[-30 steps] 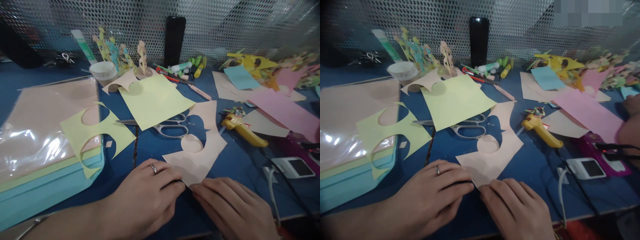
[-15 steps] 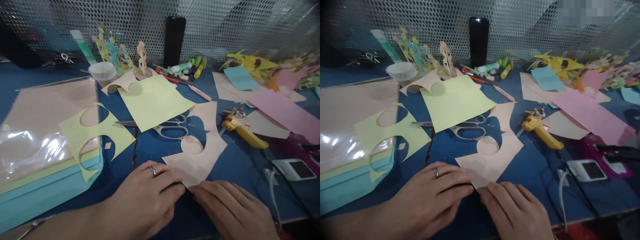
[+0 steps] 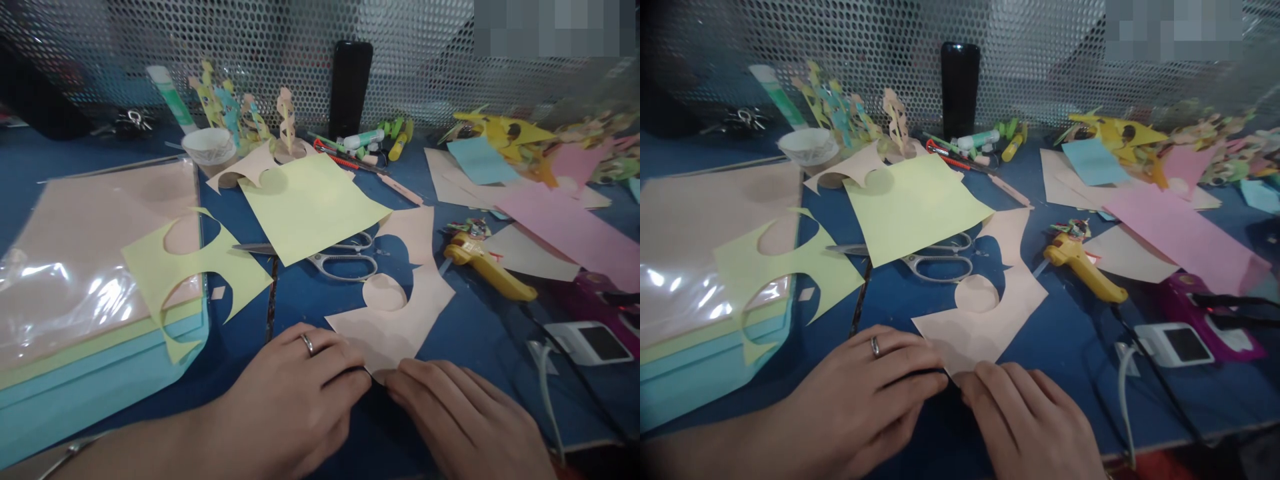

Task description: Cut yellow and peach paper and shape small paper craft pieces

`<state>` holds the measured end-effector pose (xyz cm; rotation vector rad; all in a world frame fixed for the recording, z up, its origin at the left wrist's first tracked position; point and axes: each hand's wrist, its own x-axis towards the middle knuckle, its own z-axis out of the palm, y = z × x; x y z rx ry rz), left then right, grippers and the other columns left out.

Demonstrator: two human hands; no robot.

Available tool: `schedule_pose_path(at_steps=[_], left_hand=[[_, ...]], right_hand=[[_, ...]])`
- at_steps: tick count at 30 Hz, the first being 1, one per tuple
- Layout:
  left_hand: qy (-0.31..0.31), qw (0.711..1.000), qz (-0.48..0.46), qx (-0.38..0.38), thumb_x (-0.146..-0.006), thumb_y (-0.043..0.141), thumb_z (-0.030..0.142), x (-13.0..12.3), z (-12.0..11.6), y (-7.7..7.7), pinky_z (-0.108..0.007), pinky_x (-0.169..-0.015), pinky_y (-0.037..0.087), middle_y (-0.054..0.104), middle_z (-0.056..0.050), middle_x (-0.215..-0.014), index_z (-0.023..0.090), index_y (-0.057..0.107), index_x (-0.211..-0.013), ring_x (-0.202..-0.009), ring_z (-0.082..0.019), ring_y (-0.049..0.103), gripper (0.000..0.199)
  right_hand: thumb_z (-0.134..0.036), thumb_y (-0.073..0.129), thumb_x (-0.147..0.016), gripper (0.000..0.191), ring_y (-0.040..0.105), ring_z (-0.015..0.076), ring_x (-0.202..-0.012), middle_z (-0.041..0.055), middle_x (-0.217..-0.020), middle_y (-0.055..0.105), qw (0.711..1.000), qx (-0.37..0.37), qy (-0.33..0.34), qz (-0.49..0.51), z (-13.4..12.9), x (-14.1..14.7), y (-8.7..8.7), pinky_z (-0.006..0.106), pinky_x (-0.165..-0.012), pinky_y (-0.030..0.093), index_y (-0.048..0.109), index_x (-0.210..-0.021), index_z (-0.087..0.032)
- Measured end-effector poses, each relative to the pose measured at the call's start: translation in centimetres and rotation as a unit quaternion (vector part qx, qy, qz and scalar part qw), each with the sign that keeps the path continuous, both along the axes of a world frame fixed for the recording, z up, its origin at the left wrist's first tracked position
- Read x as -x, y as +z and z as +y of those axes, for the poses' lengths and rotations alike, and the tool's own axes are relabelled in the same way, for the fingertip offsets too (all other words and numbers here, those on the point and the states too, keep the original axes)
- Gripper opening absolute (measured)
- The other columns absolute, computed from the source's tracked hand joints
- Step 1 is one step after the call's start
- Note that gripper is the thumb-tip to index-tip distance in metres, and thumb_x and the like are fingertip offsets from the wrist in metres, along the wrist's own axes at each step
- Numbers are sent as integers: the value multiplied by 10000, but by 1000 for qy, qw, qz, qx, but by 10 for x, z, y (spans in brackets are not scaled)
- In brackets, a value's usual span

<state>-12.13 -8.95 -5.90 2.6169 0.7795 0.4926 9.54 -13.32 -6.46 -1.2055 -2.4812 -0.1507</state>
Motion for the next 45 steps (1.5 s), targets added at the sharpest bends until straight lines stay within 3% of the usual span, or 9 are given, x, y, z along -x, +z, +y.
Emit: schedule_pose_path(at_steps=[13,45], left_hand=[[11,1000,1,-1,-875,539,168,0,-1,1,-320,-833,389,662,17,-1054,207,630,-1042,-981,-163,565,194],[11,1000,0,-3,-874,535,164,0,0,0,-316,-829,379,657,25,-1038,200,624,-1025,-969,-157,568,178]], right_hand=[[-181,404,-967,288,645,146,-686,-15,-850,734,1000,-5,-6,10,1,1,-4,302,-660,398,685,-902,-191],[-157,268,-992,438,633,143,-634,-7,-819,729,999,2,19,-31,9,6,6,294,-577,386,680,-850,-197]])
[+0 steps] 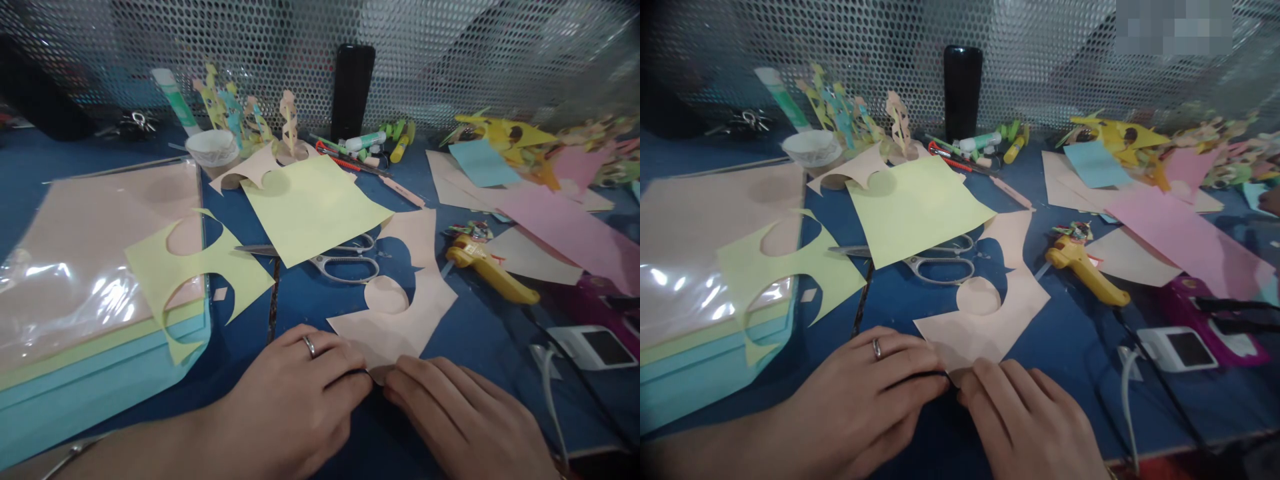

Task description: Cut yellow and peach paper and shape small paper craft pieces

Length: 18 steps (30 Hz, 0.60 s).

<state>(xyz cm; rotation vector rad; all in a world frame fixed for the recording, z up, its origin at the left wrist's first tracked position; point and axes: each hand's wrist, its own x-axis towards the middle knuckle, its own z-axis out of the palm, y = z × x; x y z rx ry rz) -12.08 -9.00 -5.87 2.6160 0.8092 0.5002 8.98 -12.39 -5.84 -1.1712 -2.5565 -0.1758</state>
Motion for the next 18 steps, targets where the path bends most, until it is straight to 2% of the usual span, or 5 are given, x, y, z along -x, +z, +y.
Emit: schedule_pose_path(at_steps=[18], left_hand=[[-2,1000,-3,-9,-863,554,172,0,1,1,-308,-815,366,658,30,-1028,195,626,-997,-948,-151,567,154]], right_hand=[[-118,242,-975,454,612,141,-604,-13,-781,712,1000,12,19,4,0,-5,0,289,-543,366,678,-880,-200]])
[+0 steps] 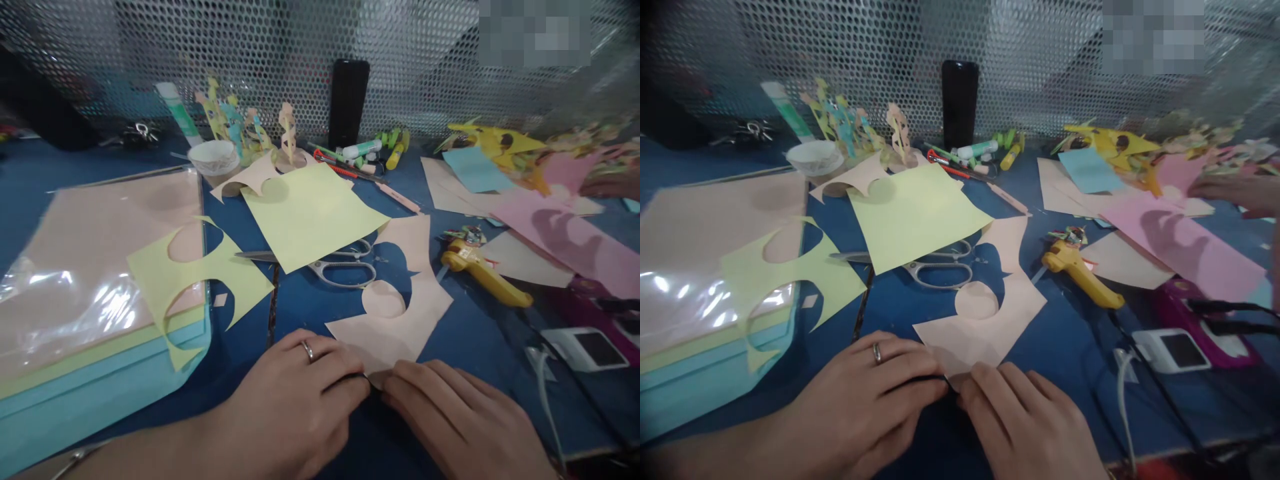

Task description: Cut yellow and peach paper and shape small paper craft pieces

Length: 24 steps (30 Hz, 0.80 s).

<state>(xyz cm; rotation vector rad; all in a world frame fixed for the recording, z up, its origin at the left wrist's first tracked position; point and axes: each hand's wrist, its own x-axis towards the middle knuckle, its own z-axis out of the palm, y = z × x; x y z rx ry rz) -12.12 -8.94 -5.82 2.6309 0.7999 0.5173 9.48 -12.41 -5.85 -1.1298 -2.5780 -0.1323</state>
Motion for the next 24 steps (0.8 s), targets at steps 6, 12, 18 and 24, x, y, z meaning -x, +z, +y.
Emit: schedule_pose_path(at_steps=[6,12,18,24], left_hand=[[8,1000,-10,-8,-836,581,162,0,-1,-1,-299,-800,356,660,38,-1022,198,629,-982,-932,-142,577,158],[-1,1000,-24,-13,-827,582,148,0,1,-3,-284,-792,360,667,41,-1033,210,630,-991,-923,-134,592,182],[3,1000,-25,-8,-828,574,143,0,0,-4,-286,-795,376,673,34,-1037,212,631,-995,-922,-143,602,189],[27,997,-69,10,-824,535,98,0,-3,1,-293,-809,414,688,3,-1006,211,649,-976,-904,-160,619,221]], right_hand=[[-170,230,-1003,464,599,136,-594,-18,-751,698,999,-1,-11,36,2,1,-3,286,-541,349,658,-827,-209],[-219,241,-1016,458,574,133,-547,-18,-700,667,999,-11,-21,43,2,4,-4,295,-517,327,632,-777,-203],[-181,222,-1012,471,588,141,-568,-4,-716,680,999,-46,-16,13,0,8,-5,311,-530,320,644,-806,-188],[-195,207,-1016,485,603,149,-601,2,-758,698,999,-40,-24,22,2,4,-2,312,-551,333,654,-827,-189]])
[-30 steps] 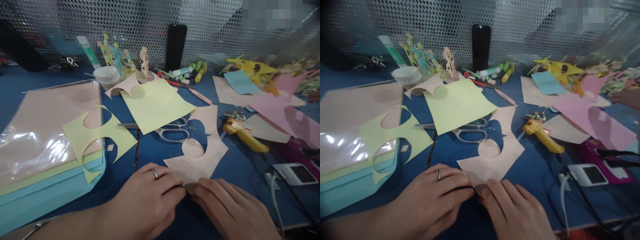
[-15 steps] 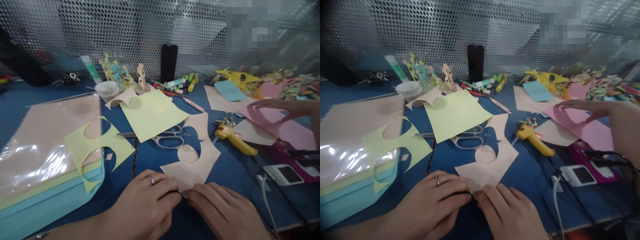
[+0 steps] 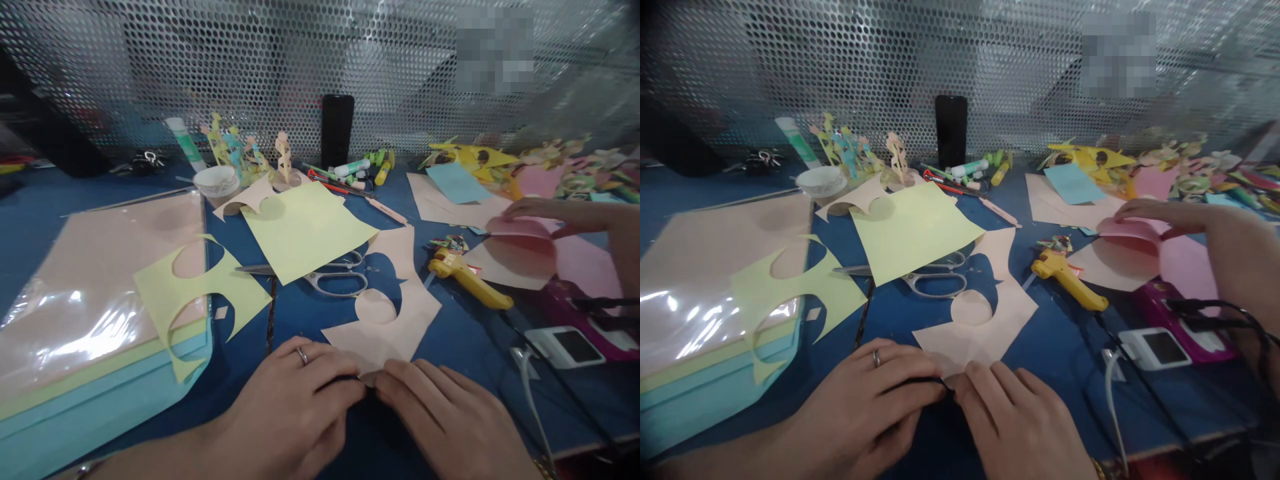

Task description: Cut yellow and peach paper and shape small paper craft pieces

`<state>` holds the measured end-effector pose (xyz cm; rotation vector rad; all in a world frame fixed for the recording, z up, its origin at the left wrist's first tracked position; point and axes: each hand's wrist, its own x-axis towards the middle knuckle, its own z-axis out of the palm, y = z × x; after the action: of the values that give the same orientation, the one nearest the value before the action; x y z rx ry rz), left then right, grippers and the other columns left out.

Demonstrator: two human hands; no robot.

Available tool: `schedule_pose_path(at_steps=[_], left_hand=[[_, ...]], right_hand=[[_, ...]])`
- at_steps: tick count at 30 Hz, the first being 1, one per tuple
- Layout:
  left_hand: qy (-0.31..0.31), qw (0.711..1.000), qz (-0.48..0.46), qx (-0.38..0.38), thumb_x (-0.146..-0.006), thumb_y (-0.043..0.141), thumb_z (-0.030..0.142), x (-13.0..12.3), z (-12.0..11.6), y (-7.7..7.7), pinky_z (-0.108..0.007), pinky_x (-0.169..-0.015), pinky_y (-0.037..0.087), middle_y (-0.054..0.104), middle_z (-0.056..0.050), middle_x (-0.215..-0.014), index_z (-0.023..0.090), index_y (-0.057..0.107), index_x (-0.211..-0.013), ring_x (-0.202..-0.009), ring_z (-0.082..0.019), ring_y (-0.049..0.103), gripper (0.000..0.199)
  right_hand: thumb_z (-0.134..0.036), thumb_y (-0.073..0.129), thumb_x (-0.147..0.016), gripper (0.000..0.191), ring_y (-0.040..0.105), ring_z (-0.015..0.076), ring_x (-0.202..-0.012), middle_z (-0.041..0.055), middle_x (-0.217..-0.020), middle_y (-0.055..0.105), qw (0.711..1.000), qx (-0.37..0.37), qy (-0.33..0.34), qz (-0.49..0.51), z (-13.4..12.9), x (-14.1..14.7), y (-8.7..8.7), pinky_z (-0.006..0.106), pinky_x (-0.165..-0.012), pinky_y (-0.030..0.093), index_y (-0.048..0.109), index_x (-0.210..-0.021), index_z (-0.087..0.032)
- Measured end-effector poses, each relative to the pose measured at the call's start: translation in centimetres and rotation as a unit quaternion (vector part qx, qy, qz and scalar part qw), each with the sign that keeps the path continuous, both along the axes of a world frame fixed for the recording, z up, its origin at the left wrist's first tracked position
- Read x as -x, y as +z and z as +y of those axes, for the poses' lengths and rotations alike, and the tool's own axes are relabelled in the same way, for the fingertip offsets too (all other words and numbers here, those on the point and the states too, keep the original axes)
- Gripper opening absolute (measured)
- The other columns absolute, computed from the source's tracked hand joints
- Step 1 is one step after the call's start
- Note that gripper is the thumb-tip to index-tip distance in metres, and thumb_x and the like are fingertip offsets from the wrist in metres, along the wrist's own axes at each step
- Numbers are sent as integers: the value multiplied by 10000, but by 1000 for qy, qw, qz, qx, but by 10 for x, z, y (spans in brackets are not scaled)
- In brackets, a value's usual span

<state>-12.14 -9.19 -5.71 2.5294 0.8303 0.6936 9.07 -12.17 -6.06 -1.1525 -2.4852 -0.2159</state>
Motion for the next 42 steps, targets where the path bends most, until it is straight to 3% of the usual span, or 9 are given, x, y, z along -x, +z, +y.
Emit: schedule_pose_path(at_steps=[2,5,9,11,15,33,37,40,42], left_hand=[[43,996,-55,50,-810,519,91,0,-2,6,-280,-764,441,694,-12,-902,200,667,-888,-830,-158,630,200],[81,938,-94,323,-840,522,231,-3,-3,14,-225,-585,463,666,-27,-704,169,670,-795,-637,-142,631,166],[99,677,-230,692,-894,435,485,-15,3,16,-219,-537,499,687,-80,-817,129,669,-930,-646,-159,669,428],[102,597,-317,729,-890,475,475,-21,6,13,-246,-627,538,691,-100,-865,109,678,-890,-753,-176,681,419],[134,555,-401,716,-881,575,346,-27,7,9,-261,-704,555,685,-61,-734,112,693,-826,-737,-145,672,268],[130,540,-464,690,-908,547,310,-22,6,2,-257,-780,518,633,-3,-696,117,681,-796,-665,-86,598,261],[101,606,-424,665,-917,515,327,-22,7,4,-284,-863,486,683,-37,-845,132,686,-917,-826,-132,637,258],[119,703,-383,587,-918,490,327,-16,9,5,-332,-875,484,658,-59,-1012,170,608,-1093,-936,-173,622,263],[212,786,-350,463,-916,477,302,-8,10,5,-338,-841,493,609,-67,-1080,205,511,-1194,-958,-179,600,296]], right_hand=[[-186,239,-1010,449,619,158,-658,12,-806,708,1000,4,2,13,4,-3,4,308,-573,349,656,-842,-188],[-172,333,-987,337,634,175,-752,32,-913,715,1000,-15,-7,25,11,-6,13,305,-620,375,660,-906,-179],[-124,358,-960,315,645,175,-697,42,-892,733,996,-81,23,1,17,-1,30,315,-608,381,666,-907,-163],[-74,344,-936,333,644,171,-651,45,-860,744,992,-108,57,-21,19,4,35,318,-585,379,666,-894,-148],[-49,350,-916,325,641,181,-639,45,-858,749,985,-139,97,-40,23,8,33,330,-566,374,664,-919,-132],[-165,331,-985,350,649,172,-733,19,-925,740,987,-89,131,-12,33,-1,28,320,-645,424,678,-945,-186],[-121,358,-973,335,649,164,-707,12,-885,746,987,-86,136,-7,31,1,26,311,-634,424,681,-903,-175],[-115,398,-964,283,654,168,-716,18,-864,747,990,-87,112,28,24,0,19,319,-659,429,668,-907,-176],[-98,428,-948,252,657,166,-709,12,-846,748,991,-90,93,35,18,-2,15,319,-663,434,659,-902,-186]])
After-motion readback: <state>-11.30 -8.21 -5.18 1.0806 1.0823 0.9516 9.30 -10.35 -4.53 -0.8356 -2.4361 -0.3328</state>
